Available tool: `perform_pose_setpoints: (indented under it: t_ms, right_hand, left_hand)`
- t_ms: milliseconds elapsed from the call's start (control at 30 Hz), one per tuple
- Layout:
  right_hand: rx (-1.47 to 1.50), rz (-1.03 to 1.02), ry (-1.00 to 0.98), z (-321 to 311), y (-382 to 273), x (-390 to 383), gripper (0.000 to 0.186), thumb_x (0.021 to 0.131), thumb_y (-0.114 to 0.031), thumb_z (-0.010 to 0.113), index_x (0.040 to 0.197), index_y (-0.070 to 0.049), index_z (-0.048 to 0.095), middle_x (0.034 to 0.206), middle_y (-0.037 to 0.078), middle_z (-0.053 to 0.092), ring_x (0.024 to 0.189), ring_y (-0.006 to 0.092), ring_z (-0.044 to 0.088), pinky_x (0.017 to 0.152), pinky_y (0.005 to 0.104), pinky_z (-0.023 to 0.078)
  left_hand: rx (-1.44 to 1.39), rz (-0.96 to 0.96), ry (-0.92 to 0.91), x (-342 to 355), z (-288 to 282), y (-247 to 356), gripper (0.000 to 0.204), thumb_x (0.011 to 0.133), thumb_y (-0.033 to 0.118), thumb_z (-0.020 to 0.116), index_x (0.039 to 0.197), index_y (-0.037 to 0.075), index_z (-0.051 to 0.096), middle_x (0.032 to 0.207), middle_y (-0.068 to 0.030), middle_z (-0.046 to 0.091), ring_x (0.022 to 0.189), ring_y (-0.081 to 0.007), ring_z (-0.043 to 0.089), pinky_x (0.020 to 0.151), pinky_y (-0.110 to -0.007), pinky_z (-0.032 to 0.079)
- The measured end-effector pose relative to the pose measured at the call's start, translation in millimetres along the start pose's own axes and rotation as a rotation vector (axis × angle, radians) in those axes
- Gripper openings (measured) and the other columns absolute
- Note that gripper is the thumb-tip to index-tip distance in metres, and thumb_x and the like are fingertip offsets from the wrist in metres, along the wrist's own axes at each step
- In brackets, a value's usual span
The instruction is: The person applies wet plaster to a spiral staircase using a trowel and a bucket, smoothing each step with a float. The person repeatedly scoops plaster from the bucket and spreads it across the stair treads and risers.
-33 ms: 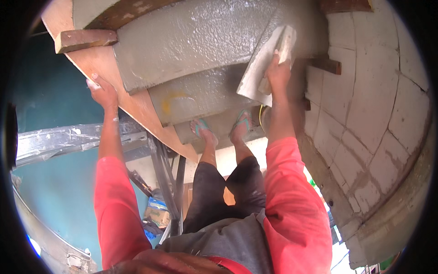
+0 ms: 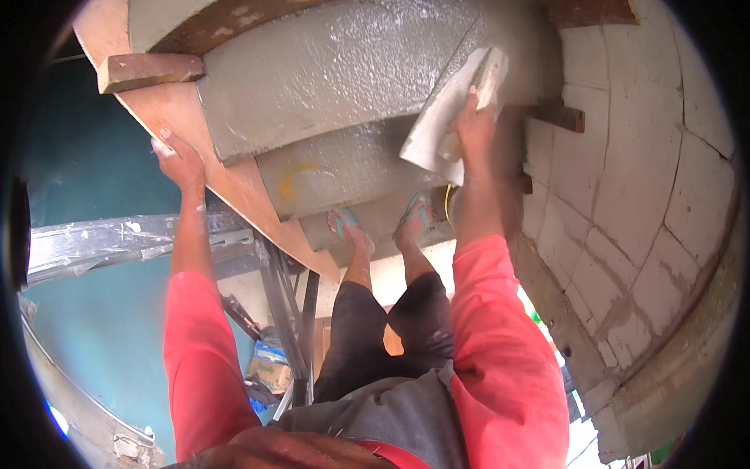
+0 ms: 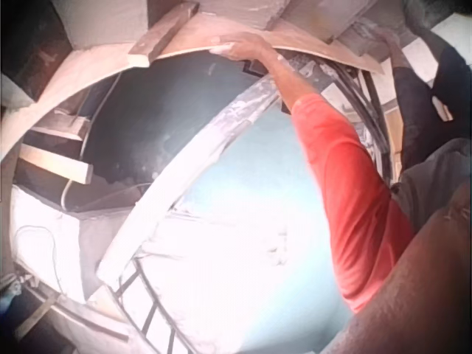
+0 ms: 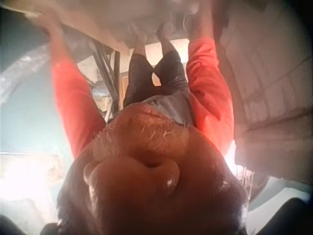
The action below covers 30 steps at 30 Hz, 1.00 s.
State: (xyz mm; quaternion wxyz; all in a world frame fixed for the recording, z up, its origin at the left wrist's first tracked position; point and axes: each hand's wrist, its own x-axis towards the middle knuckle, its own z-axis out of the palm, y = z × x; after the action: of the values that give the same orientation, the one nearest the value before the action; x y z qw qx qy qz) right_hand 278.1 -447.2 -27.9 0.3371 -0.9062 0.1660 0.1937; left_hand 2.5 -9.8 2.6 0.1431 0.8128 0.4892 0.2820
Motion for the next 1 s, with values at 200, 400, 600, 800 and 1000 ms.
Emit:
perform_pose_setpoints:
  t_ms: [200,400,600,800,1000]
  right_hand:
    - [0.120,0.042,-0.200,85,-88,-70,0.067,0.107,-0.037,0.045,0.141,0.019,0.032,0.120,0.032,0.062,0.105,0.0361,0.068,0.092,0.0431,0.058]
    - [-0.027,-0.155,-0.267,135,-107,-141,0.053,0.104,-0.033,0.052,0.128,0.013,0.039,0.101,0.035,0.067,0.097,0.0464,0.069,0.090,0.0510,0.055]
    - [-0.229,-0.333,-0.452,143,-103,-155,0.054,0.100,-0.039,0.057,0.122,0.009,0.043,0.097,0.034,0.068,0.095,0.0505,0.066,0.089,0.0541,0.052]
    - [-0.090,-0.274,-0.318,129,-83,-147,0.053,0.101,-0.035,0.059,0.123,0.010,0.041,0.100,0.035,0.066,0.095,0.0535,0.064,0.086,0.0569,0.050]
    - [-0.047,-0.253,-0.382,181,-114,-182,0.055,0.101,-0.032,0.059,0.127,0.011,0.038,0.099,0.038,0.066,0.097,0.0521,0.066,0.089,0.0535,0.052]
  left_hand:
    - [-0.019,-0.013,-0.012,-1,4,5,0.068,0.108,0.041,0.040,0.128,-0.023,0.049,0.122,-0.0437,0.058,0.115,-0.0551,0.057,0.102,-0.052,0.044]
    - [-0.021,0.008,-0.012,2,8,-7,0.067,0.108,0.040,0.041,0.128,-0.022,0.049,0.123,-0.0434,0.058,0.116,-0.0549,0.057,0.103,-0.051,0.044]
    - [-0.034,-0.006,-0.021,3,3,-6,0.065,0.108,0.040,0.041,0.129,-0.020,0.051,0.123,-0.0420,0.059,0.116,-0.0548,0.057,0.102,-0.052,0.044]
    - [-0.005,0.007,0.001,-1,6,-10,0.061,0.108,0.040,0.041,0.128,-0.016,0.052,0.119,-0.0401,0.061,0.112,-0.0550,0.058,0.099,-0.053,0.045]
    - [-0.033,0.026,0.031,1,5,-1,0.053,0.107,0.041,0.042,0.117,-0.009,0.056,0.103,-0.0351,0.064,0.096,-0.0532,0.061,0.086,-0.056,0.047]
